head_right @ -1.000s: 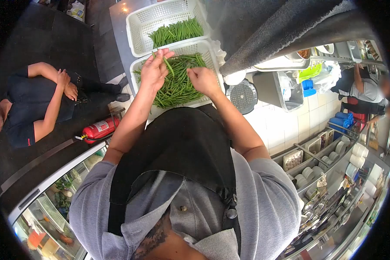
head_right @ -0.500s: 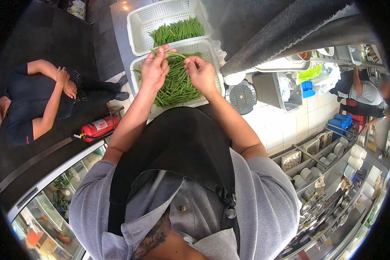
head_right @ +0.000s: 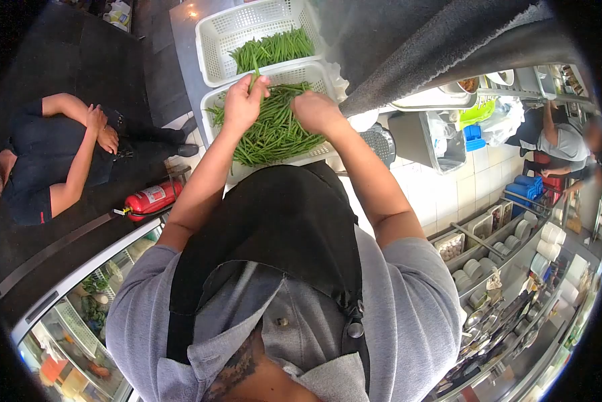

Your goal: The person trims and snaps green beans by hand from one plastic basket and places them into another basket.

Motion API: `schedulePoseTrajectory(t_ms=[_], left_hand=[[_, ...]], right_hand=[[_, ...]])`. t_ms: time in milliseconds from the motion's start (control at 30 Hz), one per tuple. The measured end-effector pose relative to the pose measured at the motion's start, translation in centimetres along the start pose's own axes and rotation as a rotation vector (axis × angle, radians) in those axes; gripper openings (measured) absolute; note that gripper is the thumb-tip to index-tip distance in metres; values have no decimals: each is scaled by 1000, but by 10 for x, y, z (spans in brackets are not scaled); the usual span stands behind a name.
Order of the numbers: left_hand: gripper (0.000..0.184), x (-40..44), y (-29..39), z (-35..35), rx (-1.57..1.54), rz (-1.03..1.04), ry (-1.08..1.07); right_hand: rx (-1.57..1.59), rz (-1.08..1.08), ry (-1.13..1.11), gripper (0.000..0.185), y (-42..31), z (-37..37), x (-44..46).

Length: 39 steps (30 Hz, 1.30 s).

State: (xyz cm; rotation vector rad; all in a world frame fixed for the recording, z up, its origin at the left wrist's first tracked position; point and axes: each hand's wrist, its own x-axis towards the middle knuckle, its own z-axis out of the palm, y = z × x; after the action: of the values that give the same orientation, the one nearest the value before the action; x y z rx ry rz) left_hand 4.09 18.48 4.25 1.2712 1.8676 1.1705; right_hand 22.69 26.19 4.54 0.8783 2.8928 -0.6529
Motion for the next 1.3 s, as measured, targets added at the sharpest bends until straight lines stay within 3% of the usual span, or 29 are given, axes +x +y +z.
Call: schedulePoseTrajectory(t_ms=[67,100,167,200,267,367,467,567,667,700,767,800,933,1033,1067,1100,1133,1200,1267,1300], left_hand=[[26,5,-9,1,-40,38,101],[26,6,-9,-2,-40,36,104],[28,6,-11,-13,-134,-99,-43],[23,6,-18,-17,-329,-130,-135],[21,6,-29,-23,-389,-206,-180],[22,2,-42,-23,-457,-277,-236],[28,-8,-38,-22,-717,-330,-224],[34,-13,-42,-24,-603,-338,-260],[36,-9,-59,-13,-2,-144,-273],[36,-10,-59,-5,-3,-142,-273],[34,-16,-56,13,-56,158,-221],[39,-17,-39,9,20,35,-297],[44,-14,-27,19,173,86,-235],[34,-8,-33,22,89,173,-161],[34,-5,-36,20,91,173,-161],[31,-3,-38,18,23,7,-265],[28,-1,-39,17,-46,-159,-368],[25,1,-54,26,-193,-105,-351],[22,-2,-48,24,-339,-52,-336],[23,-7,-25,14,-488,-195,-323]], right_hand=[[-238,207,-275,24,15,6,6],[-239,203,-276,24,23,14,7],[-149,173,-55,28,36,33,10],[-148,169,-55,28,36,38,14],[-63,52,101,28,37,48,20],[-63,104,63,27,53,80,39],[-104,41,64,20,64,77,43],[-46,96,-42,14,45,26,34],[49,-1,18,12,50,10,29],[89,-51,54,13,48,3,28],[120,-48,75,12,38,-11,24],[151,-43,94,12,34,-15,22],[204,-118,171,16,25,-23,15],[359,-80,275,13,16,-25,7],[555,77,271,13,11,-24,4],[749,236,262,15,7,-22,3],[751,237,262,15,2,-16,3],[1305,228,446,25,-4,3,6],[1376,278,455,25,7,20,6],[1446,326,463,25,11,24,7]])
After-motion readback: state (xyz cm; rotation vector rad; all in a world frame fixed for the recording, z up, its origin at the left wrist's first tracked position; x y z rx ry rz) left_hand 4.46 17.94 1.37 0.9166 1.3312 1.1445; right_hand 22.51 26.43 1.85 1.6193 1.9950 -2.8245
